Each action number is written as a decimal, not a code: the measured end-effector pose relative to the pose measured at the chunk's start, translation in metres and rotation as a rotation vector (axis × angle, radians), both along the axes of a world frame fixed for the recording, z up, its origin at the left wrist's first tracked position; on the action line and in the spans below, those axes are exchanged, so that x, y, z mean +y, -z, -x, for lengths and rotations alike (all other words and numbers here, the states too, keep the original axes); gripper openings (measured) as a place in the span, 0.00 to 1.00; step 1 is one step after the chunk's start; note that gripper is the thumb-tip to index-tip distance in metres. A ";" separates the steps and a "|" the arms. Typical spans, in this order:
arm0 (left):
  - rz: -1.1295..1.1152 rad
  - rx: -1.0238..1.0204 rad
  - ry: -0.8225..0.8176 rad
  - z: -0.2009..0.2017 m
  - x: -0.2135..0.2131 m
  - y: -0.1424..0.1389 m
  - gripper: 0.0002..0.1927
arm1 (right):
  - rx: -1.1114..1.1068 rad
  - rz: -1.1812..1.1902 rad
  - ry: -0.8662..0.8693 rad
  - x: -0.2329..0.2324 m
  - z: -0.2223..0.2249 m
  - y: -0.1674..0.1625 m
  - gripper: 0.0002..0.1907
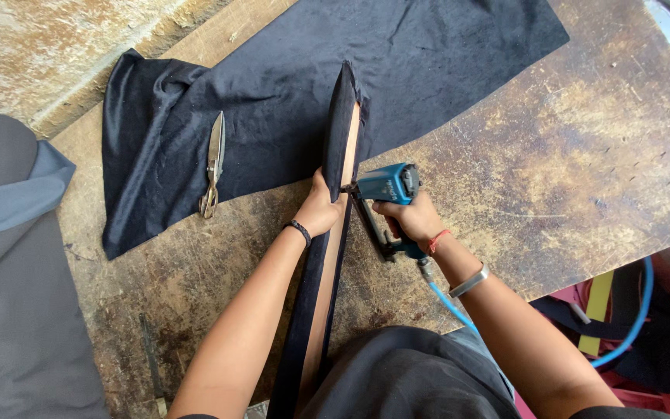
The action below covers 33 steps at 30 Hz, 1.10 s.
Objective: The person stretches black fabric over curved wooden furniture panels on a workbench and secures it with a pneumatic staple gun, working along the edges. They reposition and flip the panels to staple different sides, then set the covered panels aside and begin aligning fabric on another panel.
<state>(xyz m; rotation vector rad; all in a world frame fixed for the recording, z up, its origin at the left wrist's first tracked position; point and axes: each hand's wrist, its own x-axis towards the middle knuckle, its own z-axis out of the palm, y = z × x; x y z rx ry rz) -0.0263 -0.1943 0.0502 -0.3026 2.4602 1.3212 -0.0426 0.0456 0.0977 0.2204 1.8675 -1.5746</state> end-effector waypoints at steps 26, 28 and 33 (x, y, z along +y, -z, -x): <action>0.032 0.140 -0.109 0.000 0.037 -0.041 0.55 | -0.345 0.611 0.392 -0.065 0.109 0.029 0.06; 0.004 0.204 -0.126 0.001 0.035 -0.042 0.55 | -0.381 0.626 0.357 -0.066 0.114 0.025 0.07; -0.005 0.053 -0.153 0.002 0.036 -0.041 0.55 | -0.423 0.601 0.391 -0.070 0.127 0.018 0.10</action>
